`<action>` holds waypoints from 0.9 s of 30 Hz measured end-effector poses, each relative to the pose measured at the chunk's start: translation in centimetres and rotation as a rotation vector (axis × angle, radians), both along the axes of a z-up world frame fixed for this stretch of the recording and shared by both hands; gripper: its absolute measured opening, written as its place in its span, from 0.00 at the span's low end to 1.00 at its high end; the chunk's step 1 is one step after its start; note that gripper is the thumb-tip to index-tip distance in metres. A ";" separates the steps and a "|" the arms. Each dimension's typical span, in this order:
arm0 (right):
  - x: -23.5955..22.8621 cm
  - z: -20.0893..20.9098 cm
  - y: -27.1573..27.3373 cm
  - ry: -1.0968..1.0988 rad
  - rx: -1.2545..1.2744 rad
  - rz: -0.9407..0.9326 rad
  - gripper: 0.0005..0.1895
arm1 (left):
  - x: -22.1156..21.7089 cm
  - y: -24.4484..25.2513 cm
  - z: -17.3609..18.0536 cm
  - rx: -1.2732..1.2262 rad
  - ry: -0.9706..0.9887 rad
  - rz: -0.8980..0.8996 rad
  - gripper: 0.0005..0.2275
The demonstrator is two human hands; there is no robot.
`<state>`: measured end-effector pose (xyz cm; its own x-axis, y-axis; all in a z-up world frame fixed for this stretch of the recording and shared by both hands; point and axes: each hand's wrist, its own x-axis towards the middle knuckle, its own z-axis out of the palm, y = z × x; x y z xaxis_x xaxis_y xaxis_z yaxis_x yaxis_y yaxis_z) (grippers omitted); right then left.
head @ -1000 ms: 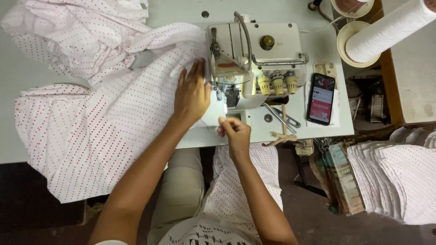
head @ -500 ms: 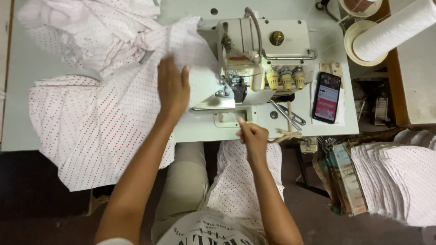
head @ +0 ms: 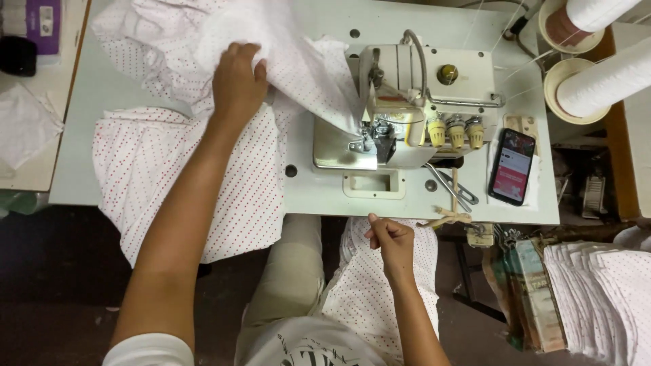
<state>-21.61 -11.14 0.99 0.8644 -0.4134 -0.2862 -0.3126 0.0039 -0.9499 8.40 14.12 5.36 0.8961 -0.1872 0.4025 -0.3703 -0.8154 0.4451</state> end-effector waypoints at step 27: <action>4.4 2.2 21.8 -0.662 -0.620 0.754 0.07 | -20.3 12.9 -1.5 -1.522 -0.016 0.521 0.05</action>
<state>-17.25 10.69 3.17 0.8543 0.3551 0.3795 0.5158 -0.4902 -0.7026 -11.91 27.00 3.88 0.7250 0.6852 -0.0697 -0.2201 0.3265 0.9192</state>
